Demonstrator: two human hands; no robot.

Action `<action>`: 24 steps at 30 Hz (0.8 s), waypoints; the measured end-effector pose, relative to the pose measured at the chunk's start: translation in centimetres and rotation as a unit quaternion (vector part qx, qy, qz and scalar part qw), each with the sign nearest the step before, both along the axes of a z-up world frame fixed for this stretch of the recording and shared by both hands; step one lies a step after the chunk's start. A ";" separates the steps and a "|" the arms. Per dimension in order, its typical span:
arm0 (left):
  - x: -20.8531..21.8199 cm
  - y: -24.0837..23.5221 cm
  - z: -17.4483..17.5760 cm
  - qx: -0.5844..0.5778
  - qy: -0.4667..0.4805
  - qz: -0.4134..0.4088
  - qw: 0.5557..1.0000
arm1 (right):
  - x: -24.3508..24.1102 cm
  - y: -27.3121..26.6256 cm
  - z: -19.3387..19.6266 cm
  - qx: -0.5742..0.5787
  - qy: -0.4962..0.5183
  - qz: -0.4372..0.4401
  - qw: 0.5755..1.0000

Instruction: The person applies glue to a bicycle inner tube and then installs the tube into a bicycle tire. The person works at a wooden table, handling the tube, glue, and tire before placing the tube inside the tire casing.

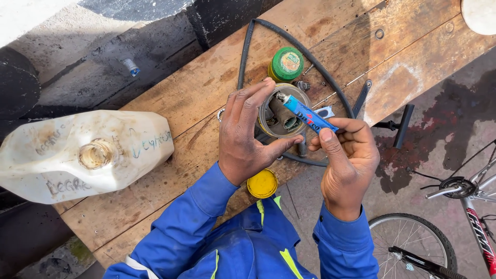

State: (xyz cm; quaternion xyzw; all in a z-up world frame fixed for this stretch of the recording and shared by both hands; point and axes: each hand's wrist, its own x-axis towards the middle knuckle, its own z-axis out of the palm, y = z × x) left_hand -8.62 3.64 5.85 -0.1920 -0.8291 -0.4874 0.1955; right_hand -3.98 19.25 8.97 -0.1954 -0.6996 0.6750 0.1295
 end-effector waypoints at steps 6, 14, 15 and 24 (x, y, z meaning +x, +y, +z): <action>-0.1 -0.8 0.1 0.006 -0.010 0.012 1.000 | -0.3 -0.1 -1.0 -0.111 -0.019 0.016 0.993; -0.6 -2.8 -0.6 0.028 -0.034 0.086 0.995 | -0.7 -0.4 -3.2 -0.269 -0.038 0.085 0.959; -0.8 -3.1 -0.6 0.029 -0.029 0.108 0.993 | -0.8 -0.5 -3.3 -0.304 -0.039 0.098 0.947; -2.3 -5.5 -5.4 0.095 -0.110 0.193 0.970 | -1.5 -2.2 -4.8 -0.348 0.023 0.125 0.929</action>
